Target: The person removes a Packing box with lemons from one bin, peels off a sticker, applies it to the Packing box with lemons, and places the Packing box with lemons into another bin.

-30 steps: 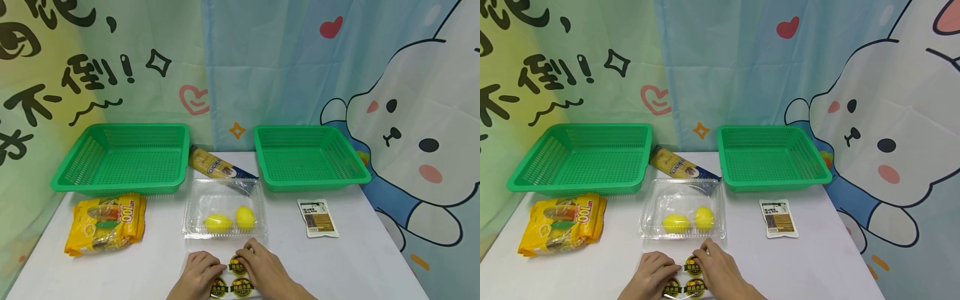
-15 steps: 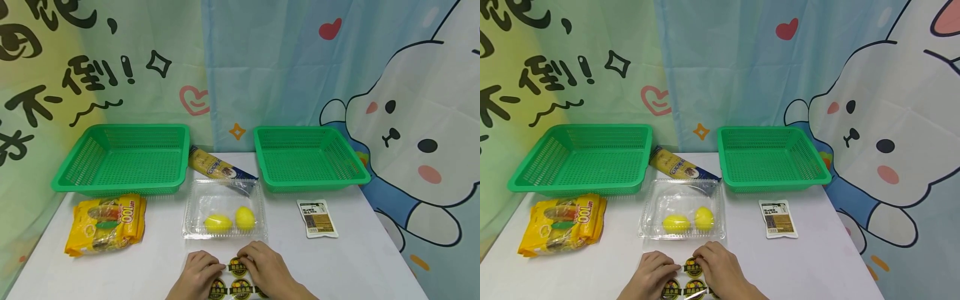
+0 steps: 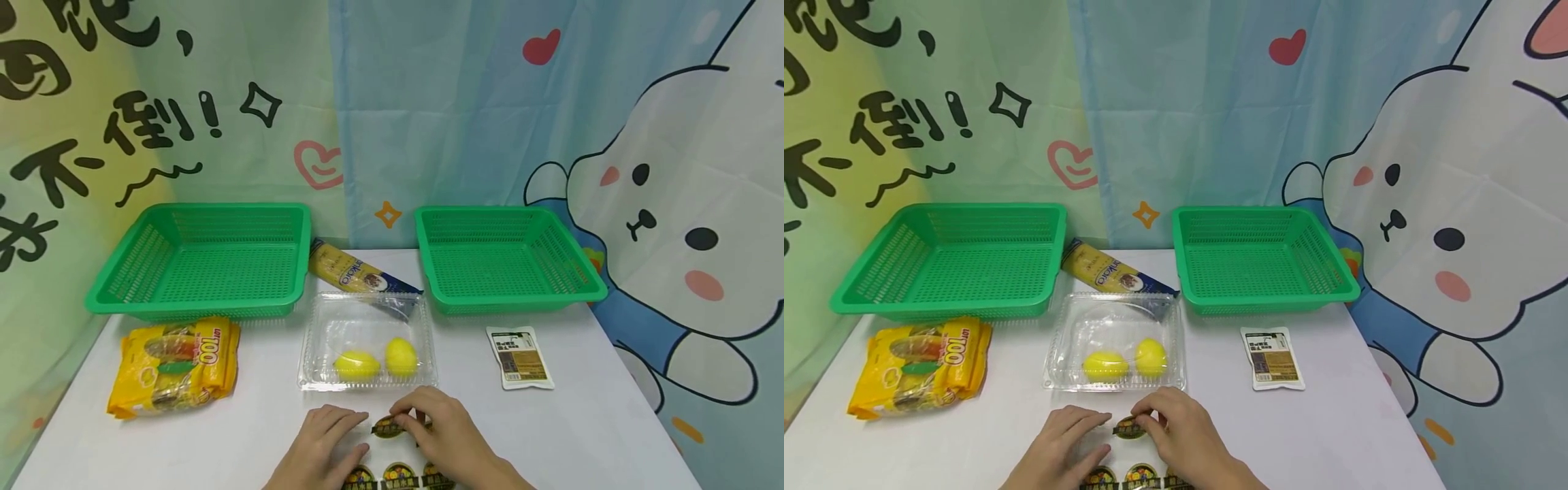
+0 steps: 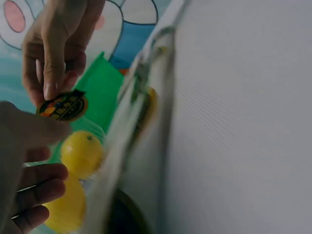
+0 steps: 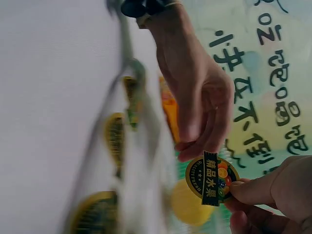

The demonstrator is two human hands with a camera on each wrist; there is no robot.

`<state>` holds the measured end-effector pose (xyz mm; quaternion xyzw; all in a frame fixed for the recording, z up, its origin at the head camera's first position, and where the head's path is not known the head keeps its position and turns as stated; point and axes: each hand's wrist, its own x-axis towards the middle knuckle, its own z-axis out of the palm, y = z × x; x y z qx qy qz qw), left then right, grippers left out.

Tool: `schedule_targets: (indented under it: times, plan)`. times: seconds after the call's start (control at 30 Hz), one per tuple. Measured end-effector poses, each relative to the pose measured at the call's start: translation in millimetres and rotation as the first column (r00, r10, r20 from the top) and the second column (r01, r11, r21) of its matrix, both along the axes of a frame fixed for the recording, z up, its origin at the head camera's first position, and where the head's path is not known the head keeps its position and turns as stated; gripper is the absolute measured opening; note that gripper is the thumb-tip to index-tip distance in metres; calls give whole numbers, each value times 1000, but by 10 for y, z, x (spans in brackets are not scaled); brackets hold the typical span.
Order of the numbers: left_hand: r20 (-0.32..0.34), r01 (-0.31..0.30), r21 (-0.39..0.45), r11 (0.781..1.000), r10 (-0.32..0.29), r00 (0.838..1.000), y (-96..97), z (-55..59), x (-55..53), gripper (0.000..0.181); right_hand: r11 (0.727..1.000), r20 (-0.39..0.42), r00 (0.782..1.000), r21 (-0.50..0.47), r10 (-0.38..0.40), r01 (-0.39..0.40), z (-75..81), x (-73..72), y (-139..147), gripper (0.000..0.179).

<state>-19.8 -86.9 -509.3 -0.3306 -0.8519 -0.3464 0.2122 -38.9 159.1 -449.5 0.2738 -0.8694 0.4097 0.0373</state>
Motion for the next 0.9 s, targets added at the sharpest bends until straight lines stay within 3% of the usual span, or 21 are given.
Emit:
schedule_targets:
  times: [0.2,0.47,0.6,0.7,0.9]
  plan:
    - [130,-6,260,966,-29,991,105,271,-53,26,999,-79,997,-33,-16,13,164,-60,-35,16]
    - [109,-54,347,936,17,994,212,461,-186,24,996,-184,981,-64,-68,57,304,-149,-82,19]
    - [98,-65,369,927,31,995,207,552,-297,20,993,-149,983,-68,-104,95,354,-254,-60,15]
    - [130,-91,393,915,43,991,193,626,-400,16,990,-93,989,-85,-118,110,386,-364,-46,14]
    - [245,-201,366,908,114,963,147,720,-604,10,981,10,989,-126,-147,147,431,-578,-145,11]
